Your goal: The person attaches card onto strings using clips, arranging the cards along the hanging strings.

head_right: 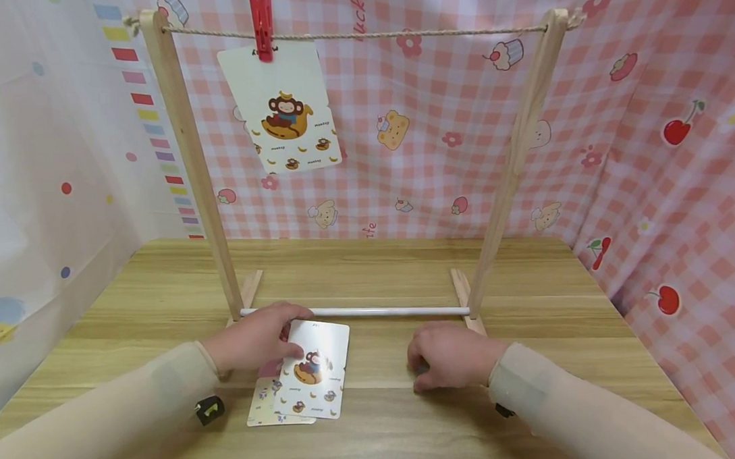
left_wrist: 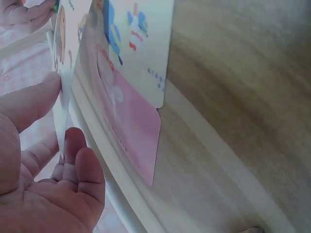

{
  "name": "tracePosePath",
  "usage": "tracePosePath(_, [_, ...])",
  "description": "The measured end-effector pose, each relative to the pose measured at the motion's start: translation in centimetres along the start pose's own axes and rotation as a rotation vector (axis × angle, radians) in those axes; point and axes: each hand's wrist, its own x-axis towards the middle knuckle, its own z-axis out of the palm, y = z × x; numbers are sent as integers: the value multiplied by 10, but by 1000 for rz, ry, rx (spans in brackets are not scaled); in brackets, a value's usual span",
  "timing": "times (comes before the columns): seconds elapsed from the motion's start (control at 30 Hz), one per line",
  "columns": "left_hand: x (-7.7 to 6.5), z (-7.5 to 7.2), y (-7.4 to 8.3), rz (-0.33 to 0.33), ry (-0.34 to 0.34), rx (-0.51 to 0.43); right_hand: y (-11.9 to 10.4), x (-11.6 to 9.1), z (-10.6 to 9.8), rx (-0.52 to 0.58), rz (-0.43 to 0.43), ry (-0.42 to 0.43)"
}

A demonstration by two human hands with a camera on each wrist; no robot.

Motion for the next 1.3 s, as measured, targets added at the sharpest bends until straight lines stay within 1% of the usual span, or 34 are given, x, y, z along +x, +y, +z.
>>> tracePosePath(0.1, [1, -2, -1, -1, -19, -70, 0, 0, 0, 30, 18, -1])
tracePosePath(0.2, [1, -4, -1, 7, -33, -106, 0, 0, 0, 74, 35, 3])
tracePosePath(0.33, [1, -7, 0, 20, -23, -98, 0, 1, -1, 135, 52, 17])
tracePosePath(0.4, [1, -8, 1, 18, -11, -102, 0, 2, -1, 145, 57, 30])
tracePosePath(0.53, [1, -10, 4, 22, 13, -130, 0, 3, -2, 134, 46, 82])
tracePosePath(0.6, [1, -12, 5, 29, 13, -157, -1, 2, -2, 134, 41, 112])
tracePosePath(0.83, [2, -17, 5, 84, 10, -234, -3, 2, -4, 157, 47, 212])
tracePosePath(0.9, [3, -18, 6, 97, 12, -254, -4, 3, -4, 184, 66, 233])
tracePosePath(1.13, [2, -22, 9, 80, 4, -350, -9, 5, -11, 251, 164, 279])
tracePosePath(1.23, [2, -24, 11, 78, 13, -350, -11, 5, -14, 283, 185, 299])
tracePosePath(1.3, [2, -26, 13, 80, 23, -337, -11, 4, -16, 301, 185, 321])
